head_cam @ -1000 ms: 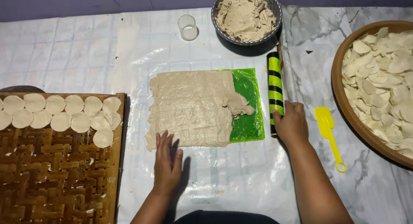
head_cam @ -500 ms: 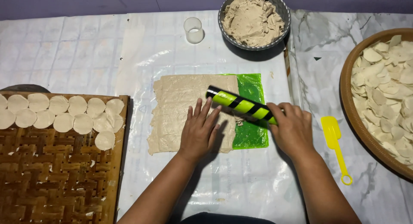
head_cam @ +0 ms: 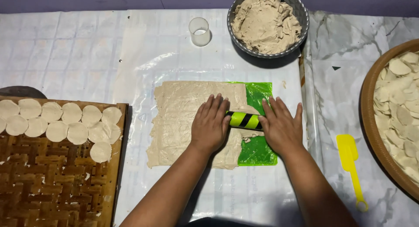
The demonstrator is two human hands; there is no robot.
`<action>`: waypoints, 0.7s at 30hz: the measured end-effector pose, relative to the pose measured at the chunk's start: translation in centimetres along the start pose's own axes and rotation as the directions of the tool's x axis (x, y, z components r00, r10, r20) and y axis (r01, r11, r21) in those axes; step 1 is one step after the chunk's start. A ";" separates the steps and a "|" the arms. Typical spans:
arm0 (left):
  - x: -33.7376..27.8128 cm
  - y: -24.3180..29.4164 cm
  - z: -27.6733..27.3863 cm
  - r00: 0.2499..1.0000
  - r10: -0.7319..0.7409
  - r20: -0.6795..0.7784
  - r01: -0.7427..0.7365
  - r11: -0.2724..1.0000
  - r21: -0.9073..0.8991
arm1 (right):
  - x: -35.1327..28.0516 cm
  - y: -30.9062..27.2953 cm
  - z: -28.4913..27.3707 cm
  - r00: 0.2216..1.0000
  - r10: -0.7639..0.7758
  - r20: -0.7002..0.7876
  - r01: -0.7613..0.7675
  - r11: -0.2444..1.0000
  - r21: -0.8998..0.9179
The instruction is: The person is flattening dough using a rolling pin and then cutting circular shapes with a cutter.
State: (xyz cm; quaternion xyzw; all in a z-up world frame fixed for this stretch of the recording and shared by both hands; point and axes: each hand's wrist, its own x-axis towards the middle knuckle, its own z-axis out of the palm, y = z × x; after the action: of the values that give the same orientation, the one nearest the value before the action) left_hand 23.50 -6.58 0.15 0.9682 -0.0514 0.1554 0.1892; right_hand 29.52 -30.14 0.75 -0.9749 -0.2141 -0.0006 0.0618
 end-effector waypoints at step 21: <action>15.3 -4.9 2.5 0.957 -0.242 0.163 0.265 0.954 -0.141 | 7.8 3.1 -2.1 0.983 0.021 -0.182 0.044 0.937 0.346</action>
State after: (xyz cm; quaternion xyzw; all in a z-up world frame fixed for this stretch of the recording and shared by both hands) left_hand 39.50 -3.63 1.08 0.9570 0.0476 0.0548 0.2810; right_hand 37.96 -29.89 2.64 -0.9430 -0.2100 -0.0525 0.2528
